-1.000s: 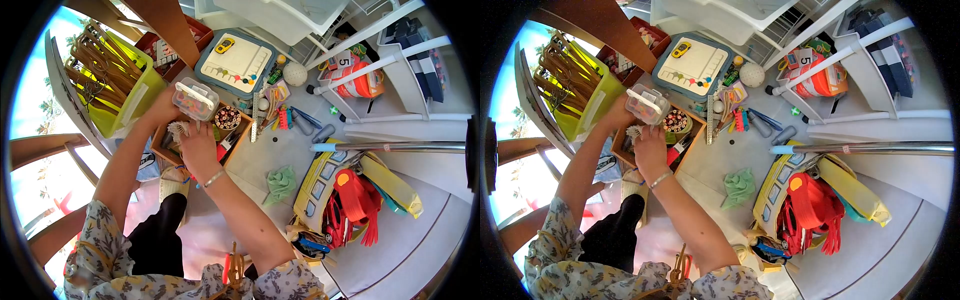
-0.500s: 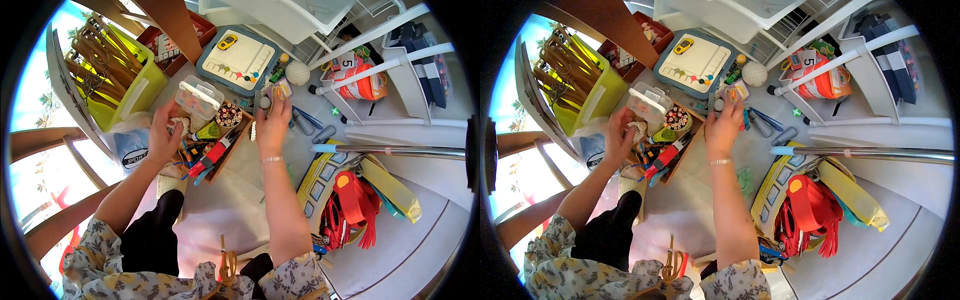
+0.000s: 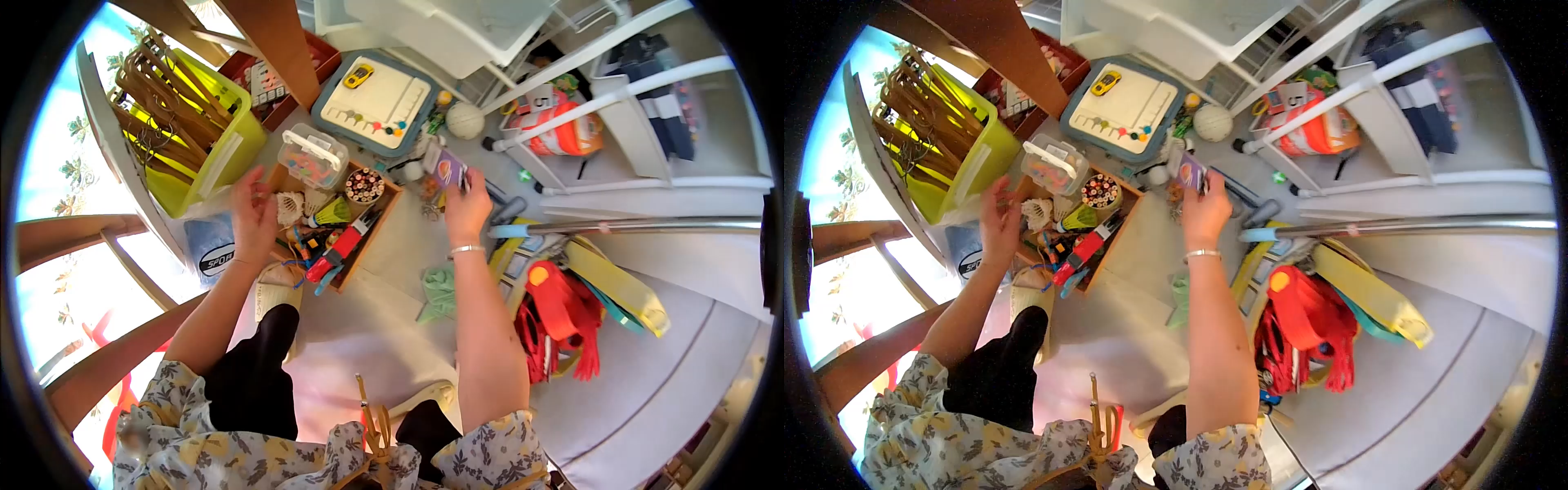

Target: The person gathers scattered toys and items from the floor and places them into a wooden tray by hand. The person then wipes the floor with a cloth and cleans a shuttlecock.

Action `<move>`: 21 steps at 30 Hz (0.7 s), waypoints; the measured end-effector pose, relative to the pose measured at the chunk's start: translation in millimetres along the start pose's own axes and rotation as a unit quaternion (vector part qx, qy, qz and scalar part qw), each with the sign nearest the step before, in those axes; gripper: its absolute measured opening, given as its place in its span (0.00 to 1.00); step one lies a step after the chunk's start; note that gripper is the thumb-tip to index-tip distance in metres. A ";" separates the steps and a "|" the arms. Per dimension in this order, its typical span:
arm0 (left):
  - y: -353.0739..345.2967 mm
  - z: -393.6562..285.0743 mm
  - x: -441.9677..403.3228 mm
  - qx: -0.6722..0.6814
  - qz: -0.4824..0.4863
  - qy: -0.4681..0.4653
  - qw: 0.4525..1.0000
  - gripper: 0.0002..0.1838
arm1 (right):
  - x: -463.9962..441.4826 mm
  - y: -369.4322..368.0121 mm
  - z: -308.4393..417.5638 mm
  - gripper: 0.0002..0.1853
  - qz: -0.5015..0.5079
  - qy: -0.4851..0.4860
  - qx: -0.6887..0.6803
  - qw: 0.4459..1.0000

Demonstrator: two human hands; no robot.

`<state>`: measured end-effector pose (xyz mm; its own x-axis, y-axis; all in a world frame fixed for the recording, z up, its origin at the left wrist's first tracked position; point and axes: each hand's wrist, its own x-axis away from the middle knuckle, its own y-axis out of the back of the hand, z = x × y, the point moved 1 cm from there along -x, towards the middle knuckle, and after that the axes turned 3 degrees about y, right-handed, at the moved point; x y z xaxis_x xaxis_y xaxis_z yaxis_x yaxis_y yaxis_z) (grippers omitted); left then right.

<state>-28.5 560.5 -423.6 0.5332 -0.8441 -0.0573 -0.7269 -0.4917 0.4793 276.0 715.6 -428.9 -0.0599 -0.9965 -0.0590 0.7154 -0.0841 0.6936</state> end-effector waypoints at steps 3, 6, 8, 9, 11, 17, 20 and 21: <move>2.7 -17.4 0.1 0.040 0.008 -0.009 0.999 0.21 | 23.2 36.5 7.3 0.15 -0.022 -0.049 -0.153 0.987; 7.5 -44.6 4.4 0.066 0.153 0.023 0.986 0.17 | 48.1 67.7 30.0 0.12 0.011 -0.096 -0.257 0.961; 7.3 -71.3 7.0 0.085 0.307 0.061 0.946 0.17 | 63.6 86.2 57.9 0.11 0.059 -0.138 -0.274 0.950; 7.5 -79.0 9.3 0.087 0.364 0.071 0.924 0.19 | 71.2 91.7 73.0 0.11 0.060 -0.131 -0.274 0.951; -2.4 -77.6 23.0 0.130 0.363 0.066 0.920 0.20 | 83.6 101.9 101.5 0.12 0.122 -0.149 -0.273 0.943; 35.6 -115.4 25.7 0.243 0.519 0.210 0.792 0.14 | 123.1 118.0 167.5 0.12 0.259 -0.100 -0.221 0.935; 49.9 -99.5 30.7 0.247 0.467 0.230 0.817 0.11 | 131.3 119.4 191.7 0.10 0.254 -0.126 -0.205 0.937; 54.6 -87.7 29.8 0.248 0.465 0.231 0.818 0.11 | 130.3 120.1 196.8 0.10 0.237 -0.169 -0.187 0.938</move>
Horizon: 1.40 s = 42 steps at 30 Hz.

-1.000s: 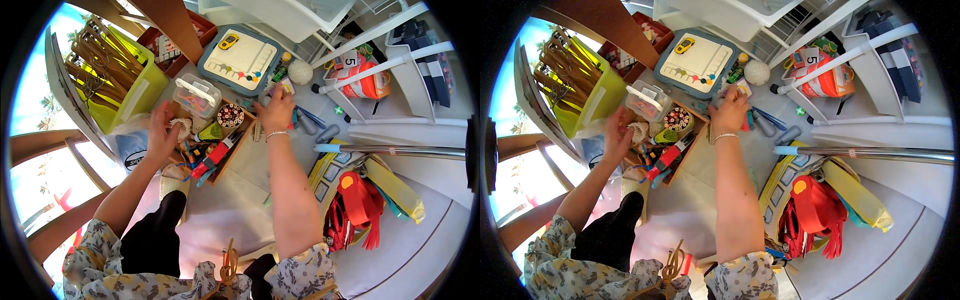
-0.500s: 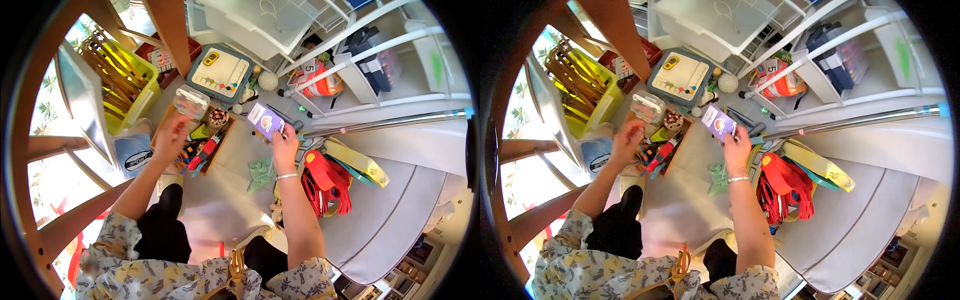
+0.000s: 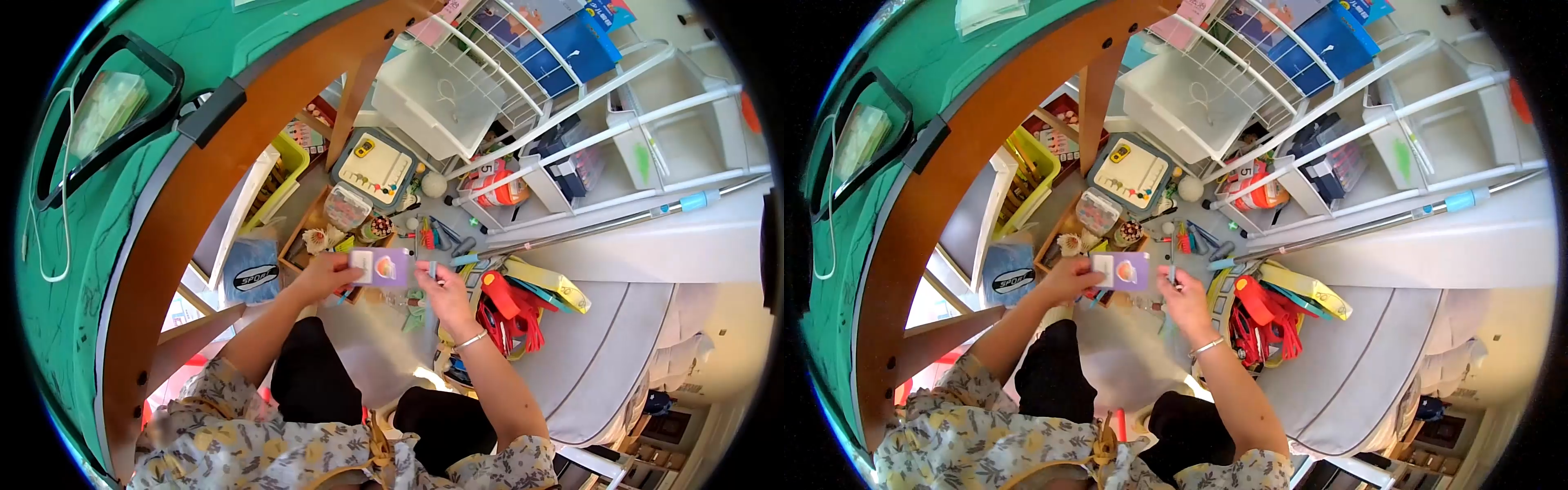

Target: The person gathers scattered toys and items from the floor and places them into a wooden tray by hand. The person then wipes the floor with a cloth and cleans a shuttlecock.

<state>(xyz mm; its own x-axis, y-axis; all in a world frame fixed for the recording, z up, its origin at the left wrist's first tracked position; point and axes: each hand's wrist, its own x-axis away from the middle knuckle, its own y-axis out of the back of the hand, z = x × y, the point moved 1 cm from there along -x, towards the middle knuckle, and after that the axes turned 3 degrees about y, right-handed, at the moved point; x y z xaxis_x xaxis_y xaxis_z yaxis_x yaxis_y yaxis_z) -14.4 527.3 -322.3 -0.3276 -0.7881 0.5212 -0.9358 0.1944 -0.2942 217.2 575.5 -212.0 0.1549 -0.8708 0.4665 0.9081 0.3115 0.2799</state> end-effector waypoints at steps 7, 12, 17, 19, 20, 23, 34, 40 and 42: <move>50.1 -2.7 17.7 -0.523 -0.329 -0.138 0.774 0.07 | -35.4 -12.2 -14.6 0.08 -0.003 0.090 -0.059 0.994; 73.5 -5.7 -19.8 -0.607 -0.366 -0.251 0.659 0.05 | -38.8 7.0 0.7 0.08 0.027 0.181 -0.031 0.983; 83.3 7.1 -65.0 -0.720 -0.299 -0.171 0.602 0.10 | -28.7 23.2 -2.0 0.08 -0.007 0.211 -0.077 0.975; 88.8 16.1 -83.1 -0.709 -0.298 -0.162 0.619 0.10 | -28.1 23.5 -5.0 0.08 -0.005 0.215 -0.108 0.971; 88.8 22.0 -88.5 -0.693 -0.307 -0.160 0.632 0.11 | -28.1 23.5 -5.2 0.08 -0.003 0.232 -0.132 0.964; 86.3 28.8 -87.7 -0.636 -0.366 -0.178 0.655 0.14 | -38.3 20.0 -1.6 0.09 -0.007 0.204 -0.232 0.951; 80.6 60.8 -78.9 -0.220 -0.445 -0.181 0.849 0.21 | -84.1 -46.6 5.2 0.09 0.162 0.214 -0.410 0.871; 86.9 77.4 -78.7 -0.146 -0.400 -0.154 0.892 0.19 | -121.2 -99.8 -45.6 0.07 0.128 0.261 -0.293 0.911; 86.2 80.4 -81.0 -0.072 -0.398 -0.169 0.899 0.19 | -129.6 -103.4 -64.8 0.08 0.011 0.413 -0.078 0.907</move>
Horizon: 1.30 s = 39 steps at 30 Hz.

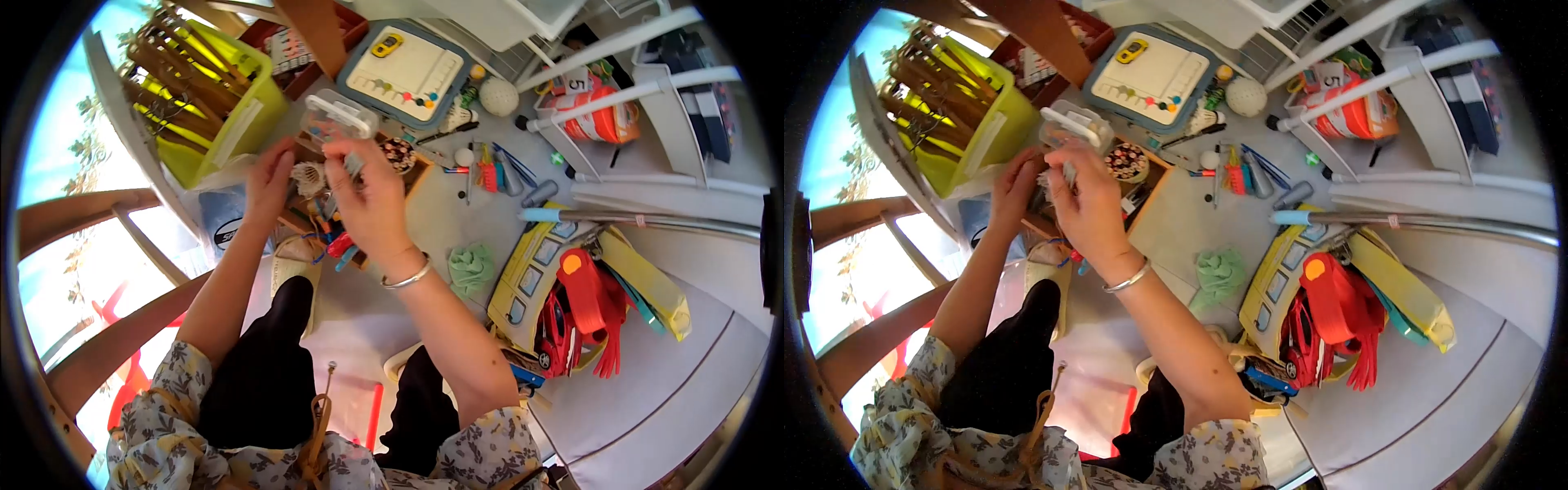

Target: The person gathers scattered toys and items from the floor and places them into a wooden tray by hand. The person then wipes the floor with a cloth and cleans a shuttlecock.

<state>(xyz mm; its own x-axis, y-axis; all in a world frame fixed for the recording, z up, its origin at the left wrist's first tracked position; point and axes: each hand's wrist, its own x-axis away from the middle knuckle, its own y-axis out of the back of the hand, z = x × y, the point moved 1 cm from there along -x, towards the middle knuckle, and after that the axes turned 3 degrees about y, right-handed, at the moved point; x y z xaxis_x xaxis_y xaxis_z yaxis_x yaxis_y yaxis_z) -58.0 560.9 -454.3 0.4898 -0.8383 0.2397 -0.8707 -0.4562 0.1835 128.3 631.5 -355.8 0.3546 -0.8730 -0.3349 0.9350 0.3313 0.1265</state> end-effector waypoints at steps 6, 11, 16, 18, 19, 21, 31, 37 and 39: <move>-7.8 -4.6 8.9 -0.053 0.019 -0.034 0.998 0.17 | 17.4 36.8 2.7 0.22 0.004 0.018 0.150 0.988; -14.3 -17.6 19.1 -0.109 -0.007 -0.045 0.993 0.13 | 30.8 126.0 -83.1 0.26 -0.106 -0.103 0.348 0.926; -36.4 -47.8 43.8 -0.159 -0.007 -0.146 0.976 0.10 | 49.0 205.5 -158.7 0.42 -0.044 -0.224 0.570 0.789; -49.5 -56.6 52.4 -0.169 0.008 -0.189 0.967 0.10 | 56.5 206.9 -163.8 0.45 0.004 -0.240 0.587 0.773; -56.6 -62.8 57.2 -0.182 0.053 -0.221 0.957 0.10 | 57.8 204.1 -158.4 0.45 0.000 -0.287 0.560 0.777; -64.4 -59.2 64.9 -0.151 0.129 -0.192 0.961 0.09 | 69.5 196.1 -155.5 0.45 0.002 -0.334 0.526 0.782; -73.5 -54.8 70.5 -0.216 0.207 -0.208 0.931 0.10 | 98.0 180.6 -148.3 0.40 -0.115 -0.285 0.434 0.847; -78.1 -43.1 74.4 -0.293 0.246 -0.245 0.891 0.20 | 108.0 170.1 -146.9 0.37 -0.099 -0.327 0.358 0.869; -78.7 -41.3 77.0 -0.292 0.271 -0.228 0.888 0.22 | 108.9 167.1 -145.4 0.36 -0.113 -0.321 0.337 0.878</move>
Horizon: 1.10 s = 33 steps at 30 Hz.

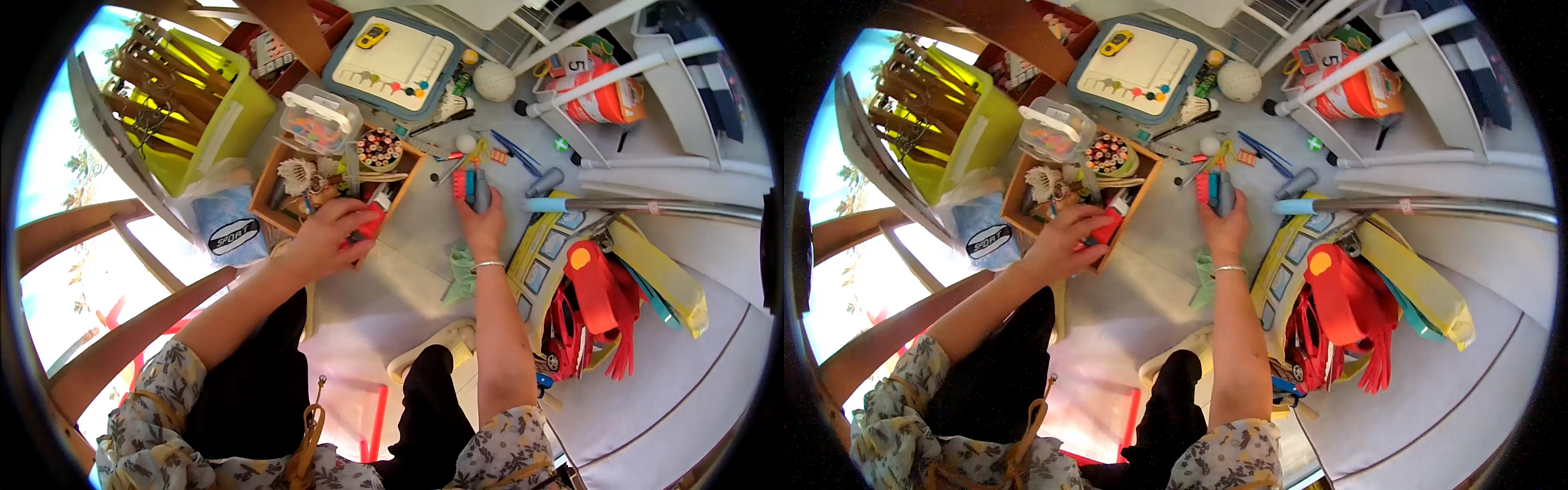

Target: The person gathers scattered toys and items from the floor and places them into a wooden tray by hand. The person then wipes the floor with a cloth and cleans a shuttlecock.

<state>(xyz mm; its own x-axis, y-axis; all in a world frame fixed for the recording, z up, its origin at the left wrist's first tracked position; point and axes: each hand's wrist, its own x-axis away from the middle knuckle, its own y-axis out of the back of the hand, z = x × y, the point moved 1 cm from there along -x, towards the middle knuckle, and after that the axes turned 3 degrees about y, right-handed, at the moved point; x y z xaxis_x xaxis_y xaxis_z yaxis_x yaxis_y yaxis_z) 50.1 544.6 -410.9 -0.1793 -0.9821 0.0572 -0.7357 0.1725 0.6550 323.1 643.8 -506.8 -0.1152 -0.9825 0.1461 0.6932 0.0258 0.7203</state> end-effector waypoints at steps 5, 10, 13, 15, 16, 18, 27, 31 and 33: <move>7.2 4.2 0.0 0.024 -0.015 0.021 0.999 0.24 | 9.8 2.2 3.6 0.36 -0.014 -0.076 -0.062 0.995; 26.7 -4.9 7.5 0.095 0.022 0.110 0.989 0.19 | 75.6 12.1 92.1 0.29 0.027 0.055 -0.158 0.985; 31.6 -11.2 4.0 0.252 0.116 0.215 0.936 0.19 | 113.0 -9.5 128.8 0.29 0.138 0.196 -0.185 0.953; 28.7 -13.8 9.5 0.436 0.039 0.267 0.858 0.19 | 132.7 -9.4 158.1 0.29 0.151 0.243 -0.199 0.937; 29.8 -12.5 7.7 0.435 0.008 0.278 0.856 0.20 | 134.9 -2.1 168.6 0.28 0.136 0.242 -0.232 0.932; 36.0 -1.2 8.3 0.466 -0.049 0.308 0.828 0.19 | 111.6 9.0 151.0 0.23 0.159 0.273 -0.182 0.931; 76.0 41.7 15.1 0.408 -0.106 0.449 0.788 0.27 | -82.4 39.9 22.8 0.24 -0.047 0.033 0.291 0.955; 79.2 73.6 11.6 0.273 -0.049 0.449 0.849 0.45 | -122.4 31.1 -22.3 0.29 0.020 -0.009 0.495 0.868; 72.0 121.6 20.2 -0.132 -0.098 0.210 0.964 0.45 | -127.1 27.9 -19.8 0.30 0.098 -0.022 0.506 0.857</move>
<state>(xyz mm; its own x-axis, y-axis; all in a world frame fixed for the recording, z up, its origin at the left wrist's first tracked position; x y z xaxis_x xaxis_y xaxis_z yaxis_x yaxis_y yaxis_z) -86.0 546.3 -454.3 0.2676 -0.9471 0.1773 -0.5265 0.0104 0.8501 371.2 765.8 -518.7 -0.1101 -0.9338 0.3404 -0.2672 0.3577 0.8948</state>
